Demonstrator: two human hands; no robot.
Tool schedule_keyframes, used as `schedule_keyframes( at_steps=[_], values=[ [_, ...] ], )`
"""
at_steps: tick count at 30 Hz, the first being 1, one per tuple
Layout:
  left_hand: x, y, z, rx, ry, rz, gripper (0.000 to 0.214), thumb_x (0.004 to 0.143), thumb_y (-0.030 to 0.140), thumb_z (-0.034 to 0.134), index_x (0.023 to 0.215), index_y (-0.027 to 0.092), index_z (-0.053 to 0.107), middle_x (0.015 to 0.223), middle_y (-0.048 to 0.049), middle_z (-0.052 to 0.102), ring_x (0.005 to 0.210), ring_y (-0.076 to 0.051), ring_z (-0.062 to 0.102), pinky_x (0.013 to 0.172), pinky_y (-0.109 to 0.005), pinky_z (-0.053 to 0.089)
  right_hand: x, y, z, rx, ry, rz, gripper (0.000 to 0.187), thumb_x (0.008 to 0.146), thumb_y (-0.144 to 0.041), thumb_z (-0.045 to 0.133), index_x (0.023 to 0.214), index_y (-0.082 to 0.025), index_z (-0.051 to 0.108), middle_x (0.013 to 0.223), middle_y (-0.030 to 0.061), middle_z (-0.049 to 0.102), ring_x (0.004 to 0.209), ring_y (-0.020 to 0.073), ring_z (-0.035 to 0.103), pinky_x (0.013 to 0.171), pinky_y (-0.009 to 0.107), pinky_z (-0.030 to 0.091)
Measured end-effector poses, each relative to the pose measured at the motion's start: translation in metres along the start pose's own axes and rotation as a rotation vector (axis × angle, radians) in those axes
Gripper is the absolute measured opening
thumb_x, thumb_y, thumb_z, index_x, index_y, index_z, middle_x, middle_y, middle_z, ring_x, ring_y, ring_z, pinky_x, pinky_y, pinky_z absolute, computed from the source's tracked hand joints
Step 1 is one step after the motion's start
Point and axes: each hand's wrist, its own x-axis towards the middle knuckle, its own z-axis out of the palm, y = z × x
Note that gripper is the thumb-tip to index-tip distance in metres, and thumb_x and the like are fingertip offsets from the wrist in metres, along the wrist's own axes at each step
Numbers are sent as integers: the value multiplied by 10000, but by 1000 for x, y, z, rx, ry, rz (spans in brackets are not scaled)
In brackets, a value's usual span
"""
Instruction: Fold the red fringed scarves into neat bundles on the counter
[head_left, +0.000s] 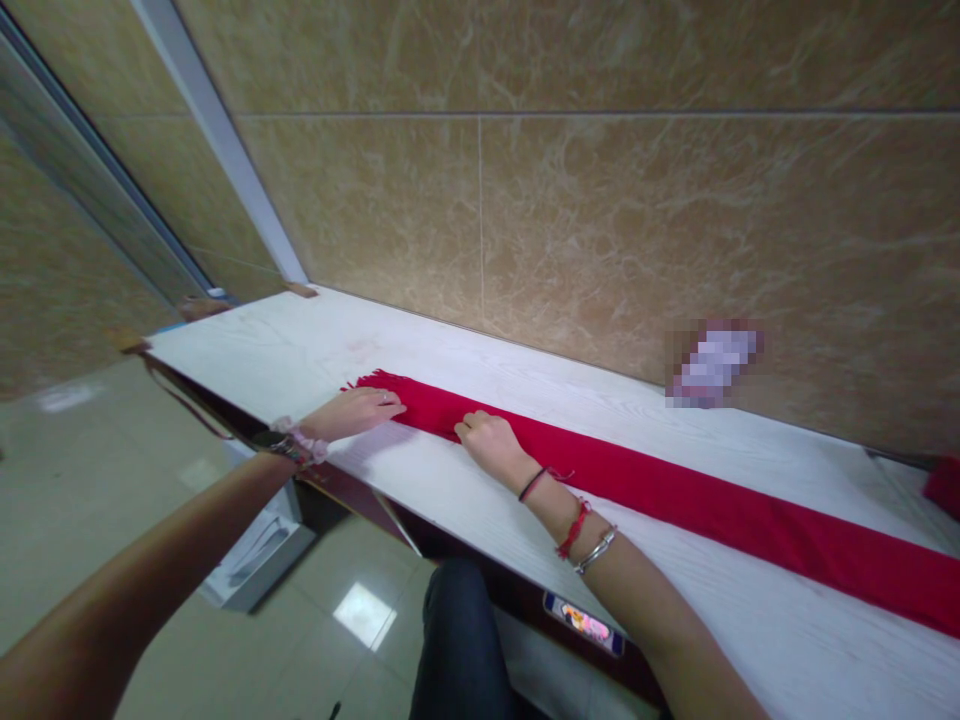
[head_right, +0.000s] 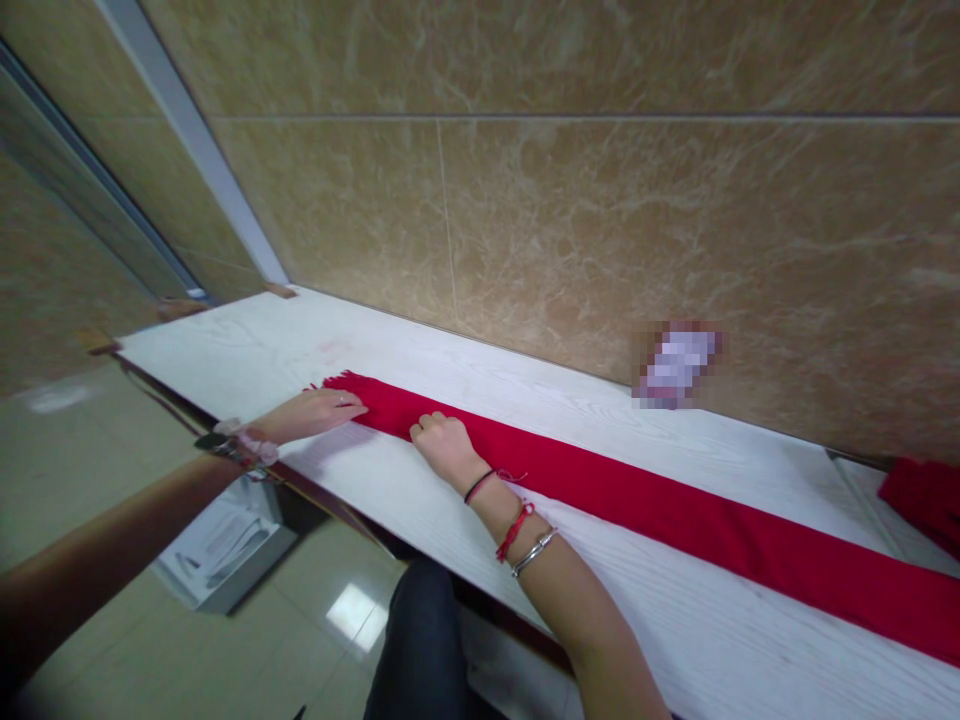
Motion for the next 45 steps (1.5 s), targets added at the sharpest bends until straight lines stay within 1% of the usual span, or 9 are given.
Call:
schedule_keyframes(
  at_steps=[6, 10, 14, 19, 24, 27, 30, 38, 45],
  values=[
    [3, 0, -4, 55, -9, -8, 361, 799, 12, 416, 1034, 170, 640, 1056, -81, 649, 974, -182, 605, 841, -287, 476, 2, -2, 3, -13, 45, 13, 204, 907, -146, 410, 919, -140, 615, 897, 80, 630, 872, 199, 562, 696, 294, 442],
    [6, 1, -10, 142, 62, -12, 294, 805, 27, 431, 968, 130, 652, 961, -119, 650, 891, -218, 614, 781, -330, 492, 4, -3, 3, -25, 100, 33, 198, 907, -139, 411, 913, -141, 609, 888, 78, 623, 870, 193, 551, 721, 294, 435],
    [7, 2, -9, 150, 132, -46, 262, 805, 39, 437, 901, 142, 659, 896, -115, 638, 881, -217, 599, 795, -342, 478, 3, -4, 4, -34, 148, 35, 200, 913, -143, 403, 932, -145, 602, 877, 82, 614, 876, 188, 537, 742, 299, 429],
    [5, 6, 0, 107, 133, -72, 282, 769, 11, 454, 882, 163, 664, 946, -103, 636, 924, -212, 587, 812, -341, 457, 3, -7, 11, -24, 133, -29, 192, 908, -159, 418, 917, -142, 609, 888, 90, 607, 889, 198, 529, 704, 314, 429],
    [6, 9, -1, 131, 78, 41, 260, 777, 33, 499, 913, 190, 655, 987, -65, 642, 950, -186, 574, 819, -299, 439, 8, -12, 11, -33, 97, -37, 183, 895, -128, 429, 886, -131, 611, 863, 91, 613, 881, 203, 534, 697, 312, 424],
    [8, 11, -2, 140, 135, 1, 257, 790, 30, 475, 898, 176, 656, 899, -78, 639, 875, -193, 587, 778, -315, 452, 10, -14, 8, -37, 104, -14, 181, 897, -121, 418, 895, -132, 599, 878, 94, 611, 887, 202, 529, 708, 315, 422],
    [10, 12, 0, 150, 170, -55, 260, 808, 41, 442, 875, 170, 658, 897, -98, 625, 893, -212, 583, 794, -338, 453, 10, -14, 5, -43, 135, -15, 188, 906, -122, 397, 918, -134, 585, 884, 93, 603, 899, 207, 521, 708, 322, 420],
    [9, 9, 4, 19, 81, -68, 352, 779, 9, 436, 980, 201, 653, 1004, -95, 628, 954, -210, 580, 837, -339, 440, 5, -9, 9, -35, 102, -92, 189, 913, -145, 407, 934, -134, 595, 952, 98, 589, 904, 199, 510, 710, 321, 414],
    [0, -4, 6, 121, 76, -102, 312, 795, 46, 424, 963, 165, 659, 978, -119, 638, 890, -228, 590, 794, -360, 449, 6, -8, 11, -38, 131, -78, 184, 915, -152, 414, 937, -131, 595, 889, 79, 599, 877, 194, 516, 711, 312, 404]
  ],
)
